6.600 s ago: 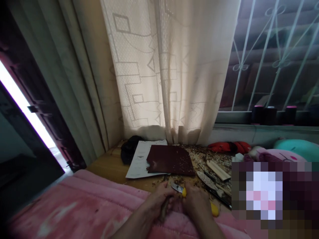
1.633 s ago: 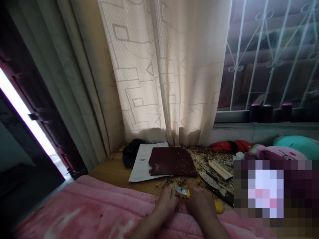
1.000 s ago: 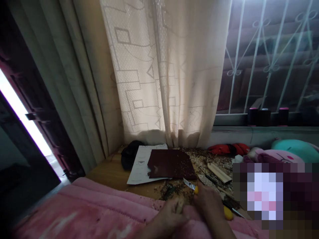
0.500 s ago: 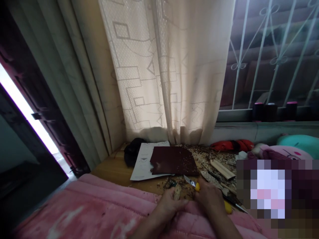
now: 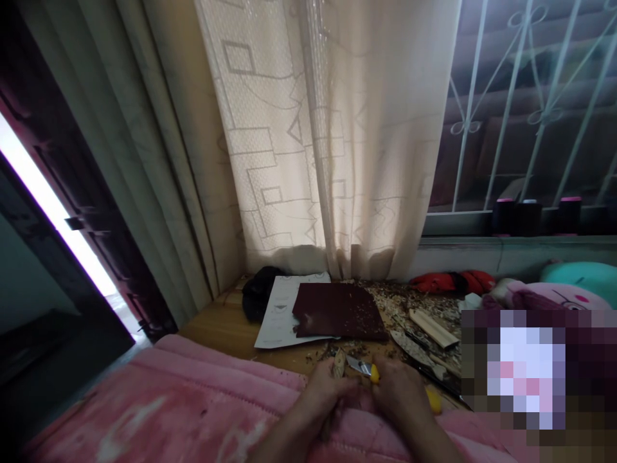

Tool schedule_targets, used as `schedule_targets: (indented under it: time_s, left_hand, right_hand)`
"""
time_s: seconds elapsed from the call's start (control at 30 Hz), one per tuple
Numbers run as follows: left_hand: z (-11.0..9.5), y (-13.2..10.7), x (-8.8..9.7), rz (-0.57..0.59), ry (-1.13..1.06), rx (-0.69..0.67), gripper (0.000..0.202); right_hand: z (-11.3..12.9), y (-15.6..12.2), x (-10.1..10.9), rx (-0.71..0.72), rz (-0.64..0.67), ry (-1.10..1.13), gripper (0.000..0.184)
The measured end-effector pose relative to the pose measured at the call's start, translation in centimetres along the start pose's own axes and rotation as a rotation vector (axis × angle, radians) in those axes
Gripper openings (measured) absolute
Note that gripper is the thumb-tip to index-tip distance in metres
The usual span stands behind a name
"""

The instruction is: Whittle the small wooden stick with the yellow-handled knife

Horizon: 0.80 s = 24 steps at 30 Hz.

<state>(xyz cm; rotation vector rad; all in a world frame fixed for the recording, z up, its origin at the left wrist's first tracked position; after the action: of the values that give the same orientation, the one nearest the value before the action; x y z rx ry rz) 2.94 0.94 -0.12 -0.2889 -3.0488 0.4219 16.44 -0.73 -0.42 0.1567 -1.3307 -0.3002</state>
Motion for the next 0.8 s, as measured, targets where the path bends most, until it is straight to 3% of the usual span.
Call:
schedule_targets:
  time_s: [0.43,0.8]
  left_hand:
    - [0.48,0.18,0.33,0.002,-0.03,0.038,0.016]
    - [0.22,0.41,0.07,-0.076,-0.064,0.056,0.019]
  right_hand:
    - [0.83,-0.41,0.05,0.031,-0.017,0.025,0.022]
    - [0.84,-0.5,-0.08,0.04,-0.059,-0.018,0.017]
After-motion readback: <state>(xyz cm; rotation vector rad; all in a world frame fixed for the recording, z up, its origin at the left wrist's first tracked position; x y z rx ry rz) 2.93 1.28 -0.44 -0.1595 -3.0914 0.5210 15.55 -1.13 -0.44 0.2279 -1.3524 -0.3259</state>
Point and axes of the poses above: each hand's wrist, its own y-axis towards the middle knuckle, its own x-axis out of the back of the hand, z = x × y, the point moved 2 cm from there along y, towards the middle knuckle, and after that the axes turned 13 degrees about -z, right-handed, at the moved point
